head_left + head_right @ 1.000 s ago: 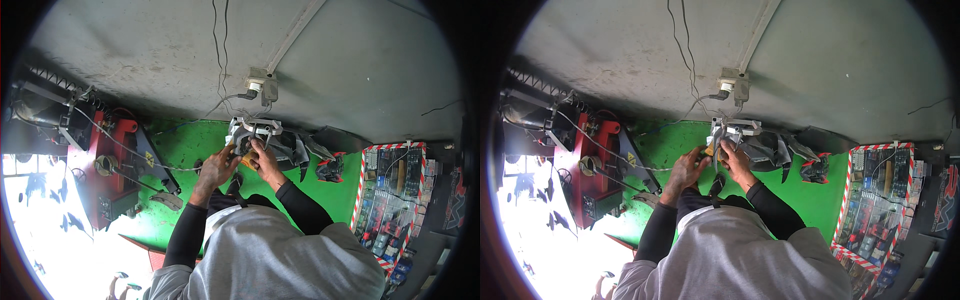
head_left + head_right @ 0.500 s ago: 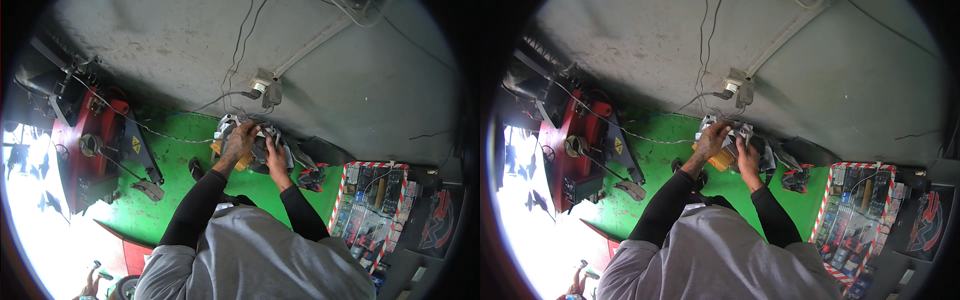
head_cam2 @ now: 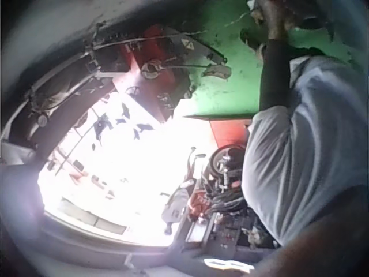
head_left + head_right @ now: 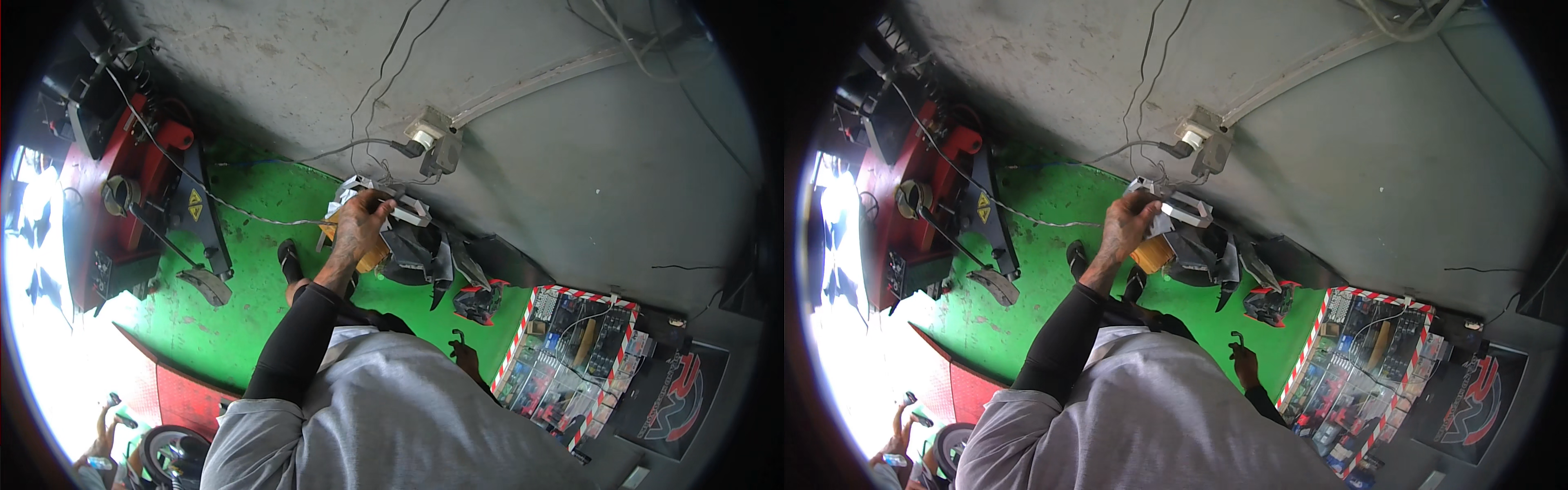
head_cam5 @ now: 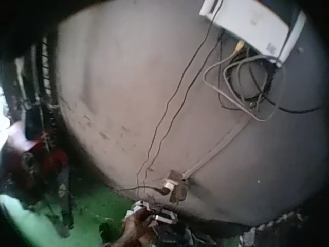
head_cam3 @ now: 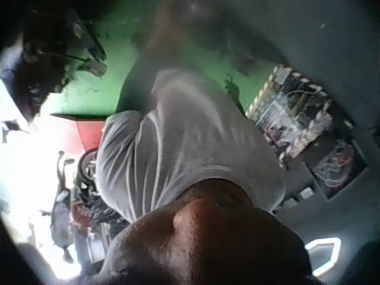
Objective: The person works on the footrest area of a motorcycle using tools, walks over to plug an electrical cord into a wall socket, and returns to install and tighten components on the motorcycle footrest panel using a screwdriver and wrench.
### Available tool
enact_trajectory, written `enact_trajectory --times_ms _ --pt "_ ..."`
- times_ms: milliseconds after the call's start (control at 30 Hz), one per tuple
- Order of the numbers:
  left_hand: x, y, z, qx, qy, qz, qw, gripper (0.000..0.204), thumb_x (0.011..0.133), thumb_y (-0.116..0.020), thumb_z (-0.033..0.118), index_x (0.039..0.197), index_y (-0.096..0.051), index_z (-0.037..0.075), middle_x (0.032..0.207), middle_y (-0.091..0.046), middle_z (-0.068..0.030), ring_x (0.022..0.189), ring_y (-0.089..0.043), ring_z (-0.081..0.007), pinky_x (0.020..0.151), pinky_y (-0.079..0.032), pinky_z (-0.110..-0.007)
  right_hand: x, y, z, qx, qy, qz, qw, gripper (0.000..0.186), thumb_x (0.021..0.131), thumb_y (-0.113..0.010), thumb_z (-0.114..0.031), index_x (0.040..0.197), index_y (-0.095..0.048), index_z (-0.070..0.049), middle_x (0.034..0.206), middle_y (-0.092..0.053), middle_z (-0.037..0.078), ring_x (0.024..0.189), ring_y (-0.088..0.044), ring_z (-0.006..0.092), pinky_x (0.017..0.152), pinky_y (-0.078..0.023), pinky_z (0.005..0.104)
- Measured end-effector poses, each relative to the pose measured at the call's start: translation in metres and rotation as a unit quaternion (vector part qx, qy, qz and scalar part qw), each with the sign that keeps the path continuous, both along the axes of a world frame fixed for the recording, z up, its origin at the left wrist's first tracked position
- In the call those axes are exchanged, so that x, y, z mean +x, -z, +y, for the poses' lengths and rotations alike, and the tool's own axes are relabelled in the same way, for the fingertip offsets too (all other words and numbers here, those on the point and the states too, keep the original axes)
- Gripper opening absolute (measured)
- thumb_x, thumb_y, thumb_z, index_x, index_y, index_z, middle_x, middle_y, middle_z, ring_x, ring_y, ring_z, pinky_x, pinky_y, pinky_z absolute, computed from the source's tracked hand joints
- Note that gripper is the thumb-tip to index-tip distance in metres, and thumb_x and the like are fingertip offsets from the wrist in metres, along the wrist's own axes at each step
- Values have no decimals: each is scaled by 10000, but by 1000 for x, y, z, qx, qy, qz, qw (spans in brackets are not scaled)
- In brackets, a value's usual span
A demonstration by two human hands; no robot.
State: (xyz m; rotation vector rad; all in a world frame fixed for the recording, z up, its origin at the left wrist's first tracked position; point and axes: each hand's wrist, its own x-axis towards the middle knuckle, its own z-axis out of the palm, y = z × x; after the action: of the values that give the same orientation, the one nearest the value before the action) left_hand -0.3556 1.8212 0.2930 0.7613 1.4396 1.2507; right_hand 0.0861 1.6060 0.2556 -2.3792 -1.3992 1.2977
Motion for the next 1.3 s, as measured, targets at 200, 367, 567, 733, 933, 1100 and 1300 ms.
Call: enact_trajectory --times_ms 200,367,567,733,933,1100,1300 --pt "28 5 31 97 -99 96 986 151 907 -704 147 984 -706 18 841 -730 -125 739 -687 -210 704 -534 -331 72 7 18 35 -168 -18 985 378 991 -560 -361 1049 -727 -27 754 -668 41 675 -585 117 630 -451 315" --pt "43 7 61 104 -124 99 982 158 896 -707 183 982 -715 51 839 -726 -137 758 -706 -274 715 -541 -362 58 -4 61 -4 -143 -31 989 387 1000 -540 -381 1078 -732 -54 744 -656 29 685 -582 114 648 -451 307" --pt "47 6 70 111 -142 97 979 137 904 -701 159 978 -714 45 857 -729 -130 775 -699 -246 726 -529 -351 30 -19 72 -39 -178 -44 982 378 1006 -532 -358 1085 -722 -41 782 -681 36 696 -588 118 661 -461 309" --pt "53 15 70 107 -144 48 983 149 909 -694 172 967 -695 35 859 -729 -130 787 -709 -277 734 -534 -361 28 -22 68 -59 -176 -17 983 338 1003 -540 -303 1104 -703 -25 854 -706 46 706 -600 127 669 -471 311" --pt "56 12 76 103 -156 53 981 149 914 -690 174 969 -688 36 851 -727 -130 763 -709 -272 706 -526 -368 34 -20 70 -63 -182 -21 981 320 989 -552 -282 1104 -703 -24 842 -702 61 698 -596 121 648 -462 305" --pt "59 6 76 64 -155 43 985 145 920 -692 166 979 -696 33 869 -738 -115 787 -692 -195 748 -512 -330 37 -18 73 -79 -174 -42 981 312 982 -563 -285 1067 -723 -31 740 -665 45 675 -590 125 616 -434 296" --pt "63 8 77 87 -182 34 979 163 914 -691 172 967 -683 17 841 -732 -126 733 -704 -249 700 -523 -357 32 -22 76 -77 -171 6 982 304 988 -558 -264 1091 -701 -16 868 -709 72 691 -599 137 659 -475 306"
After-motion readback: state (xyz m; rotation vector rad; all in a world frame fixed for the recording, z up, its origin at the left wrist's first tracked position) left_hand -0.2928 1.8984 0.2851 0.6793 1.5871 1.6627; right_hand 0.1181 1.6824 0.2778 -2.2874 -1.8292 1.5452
